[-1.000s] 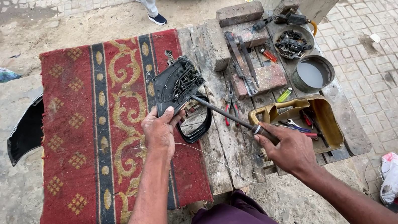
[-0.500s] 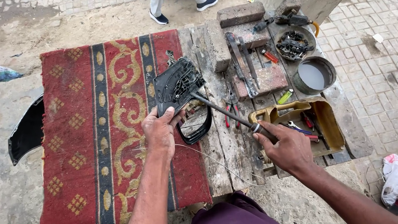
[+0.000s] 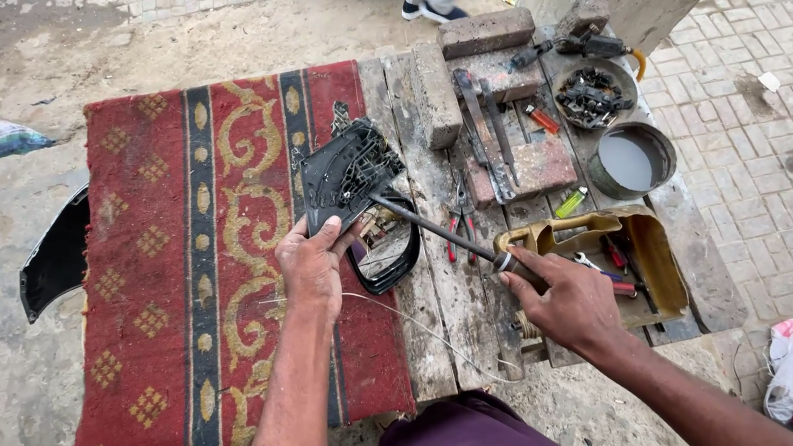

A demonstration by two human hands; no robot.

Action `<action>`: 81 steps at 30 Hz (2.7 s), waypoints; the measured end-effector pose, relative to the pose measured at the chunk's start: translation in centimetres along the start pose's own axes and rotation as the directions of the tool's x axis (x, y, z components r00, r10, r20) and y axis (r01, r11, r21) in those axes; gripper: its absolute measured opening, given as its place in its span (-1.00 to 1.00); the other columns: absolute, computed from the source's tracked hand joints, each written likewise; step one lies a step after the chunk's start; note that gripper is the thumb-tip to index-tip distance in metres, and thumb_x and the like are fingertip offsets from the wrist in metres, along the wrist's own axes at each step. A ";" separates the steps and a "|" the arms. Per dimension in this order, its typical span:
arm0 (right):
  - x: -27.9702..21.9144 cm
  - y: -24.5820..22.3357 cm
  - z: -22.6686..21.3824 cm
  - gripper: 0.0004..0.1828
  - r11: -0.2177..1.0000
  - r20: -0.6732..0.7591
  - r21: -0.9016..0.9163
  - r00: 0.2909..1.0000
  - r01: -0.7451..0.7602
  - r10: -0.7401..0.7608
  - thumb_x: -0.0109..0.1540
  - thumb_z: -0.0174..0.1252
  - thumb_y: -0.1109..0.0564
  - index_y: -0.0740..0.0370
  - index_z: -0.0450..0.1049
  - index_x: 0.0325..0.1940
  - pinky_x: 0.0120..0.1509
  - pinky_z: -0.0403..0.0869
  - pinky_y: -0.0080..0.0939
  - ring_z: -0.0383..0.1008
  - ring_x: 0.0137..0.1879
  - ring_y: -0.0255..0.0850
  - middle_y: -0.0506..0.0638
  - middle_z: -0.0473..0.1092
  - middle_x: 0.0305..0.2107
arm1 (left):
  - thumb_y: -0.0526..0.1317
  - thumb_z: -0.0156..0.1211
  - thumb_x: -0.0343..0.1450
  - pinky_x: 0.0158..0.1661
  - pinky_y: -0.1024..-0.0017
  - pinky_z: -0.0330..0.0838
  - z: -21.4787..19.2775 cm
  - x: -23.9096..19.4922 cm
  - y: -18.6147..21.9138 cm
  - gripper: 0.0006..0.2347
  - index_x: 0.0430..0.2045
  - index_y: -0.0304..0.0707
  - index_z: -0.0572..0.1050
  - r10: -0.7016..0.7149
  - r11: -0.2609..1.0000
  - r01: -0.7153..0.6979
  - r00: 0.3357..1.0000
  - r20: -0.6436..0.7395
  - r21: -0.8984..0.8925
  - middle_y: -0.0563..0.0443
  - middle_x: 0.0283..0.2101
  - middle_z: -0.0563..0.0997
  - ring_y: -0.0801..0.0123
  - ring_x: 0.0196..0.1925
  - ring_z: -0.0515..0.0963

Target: The person uses a soldering iron to apply heat to a black plastic car part, likely a headlight housing, resting on a patterned rug. They manipulate the part with their hands, turning it over to work on different sections, and use a metal tool to scrape or adjust the heated areas.

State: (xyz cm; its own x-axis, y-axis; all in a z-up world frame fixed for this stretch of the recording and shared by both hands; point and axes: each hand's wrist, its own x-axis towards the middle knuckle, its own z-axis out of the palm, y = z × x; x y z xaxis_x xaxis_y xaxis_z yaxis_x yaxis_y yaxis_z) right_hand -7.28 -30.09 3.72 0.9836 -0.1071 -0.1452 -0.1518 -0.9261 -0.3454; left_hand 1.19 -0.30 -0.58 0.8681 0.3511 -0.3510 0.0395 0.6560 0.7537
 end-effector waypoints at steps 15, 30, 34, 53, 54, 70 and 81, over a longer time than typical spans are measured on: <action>2.3 0.8 -1.1 -0.50 0.998 0.055 -0.043 0.998 -0.041 0.043 0.22 0.08 -0.41 -0.38 0.53 0.19 -0.02 0.57 0.17 0.62 -0.14 0.17 -0.06 0.58 -0.28 | -0.56 0.25 0.30 -0.10 0.00 0.73 2.3 -1.8 0.9 -0.78 -0.19 -0.57 0.57 0.014 0.998 -0.013 1.000 -0.025 0.061 -0.29 -0.33 0.62 -0.01 -0.31 0.71; 2.6 1.9 -2.6 -0.56 0.998 0.046 -0.001 0.997 0.058 -0.058 0.19 0.16 -0.31 -0.36 0.57 0.13 -0.01 0.57 0.25 0.62 -0.15 0.19 -0.03 0.60 -0.30 | -0.53 0.25 0.31 -0.05 0.00 0.70 3.4 -1.8 -0.1 -0.79 -0.20 -0.53 0.59 0.029 0.993 -0.024 0.999 -0.037 0.117 -0.30 -0.32 0.62 -0.04 -0.26 0.72; 2.1 3.1 0.1 -0.55 1.000 0.065 0.010 0.998 0.014 -0.014 0.17 0.16 -0.37 -0.41 0.56 0.13 0.00 0.58 0.22 0.63 -0.13 0.16 -0.07 0.60 -0.29 | -0.54 0.25 0.32 -0.06 -0.01 0.70 3.1 -1.7 -0.4 -0.78 -0.17 -0.54 0.59 0.033 0.994 -0.028 0.998 -0.046 0.107 -0.33 -0.32 0.63 -0.08 -0.25 0.73; 2.2 1.4 -3.8 -0.57 0.993 0.030 -0.052 0.994 0.108 -0.106 0.19 0.17 -0.33 -0.33 0.59 0.10 -0.04 0.57 0.23 0.64 -0.21 0.19 -0.01 0.60 -0.38 | -0.55 0.25 0.31 -0.06 0.00 0.71 3.2 -2.1 -0.2 -0.79 -0.19 -0.58 0.58 0.035 0.995 -0.033 0.999 -0.022 0.090 -0.34 -0.31 0.63 -0.02 -0.27 0.72; 2.3 1.2 -4.1 -0.58 0.991 0.039 -0.063 0.992 0.119 -0.117 0.19 0.17 -0.31 -0.29 0.59 0.09 -0.03 0.57 0.27 0.63 -0.19 0.22 0.02 0.60 -0.37 | -0.55 0.25 0.31 -0.06 -0.01 0.71 3.1 -2.0 -0.3 -0.80 -0.20 -0.59 0.58 0.038 0.996 -0.037 0.999 -0.018 0.080 -0.35 -0.32 0.63 -0.04 -0.27 0.72; 2.9 -0.9 -7.5 -0.57 0.982 0.076 -0.095 0.985 0.164 -0.157 0.17 0.21 -0.26 -0.15 0.64 0.05 -0.01 0.57 0.21 0.64 -0.12 0.17 0.07 0.63 -0.27 | -0.53 0.24 0.32 -0.08 0.03 0.71 2.4 -1.7 -0.6 -0.81 -0.22 -0.54 0.59 0.022 0.994 -0.023 1.000 0.006 0.104 -0.31 -0.32 0.63 -0.01 -0.27 0.72; 3.5 -0.7 -8.9 -0.58 0.977 0.136 -0.114 0.977 0.182 -0.167 0.19 0.22 -0.25 -0.22 0.63 0.09 -0.04 0.59 0.10 0.68 -0.16 0.08 0.04 0.64 -0.36 | -0.53 0.23 0.34 -0.07 0.04 0.70 1.4 -1.3 -1.3 -0.79 -0.15 -0.53 0.57 -0.007 0.996 0.004 0.999 0.036 0.088 -0.32 -0.31 0.63 -0.10 -0.24 0.72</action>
State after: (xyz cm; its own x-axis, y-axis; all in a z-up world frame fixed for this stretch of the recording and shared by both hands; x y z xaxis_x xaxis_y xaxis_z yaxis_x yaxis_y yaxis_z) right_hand -2.89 -33.01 11.76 0.9726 0.0989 -0.2104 0.0422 -0.9652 -0.2583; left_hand 0.69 -2.55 -0.28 0.8852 0.3221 -0.3356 0.0860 0.5958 0.7985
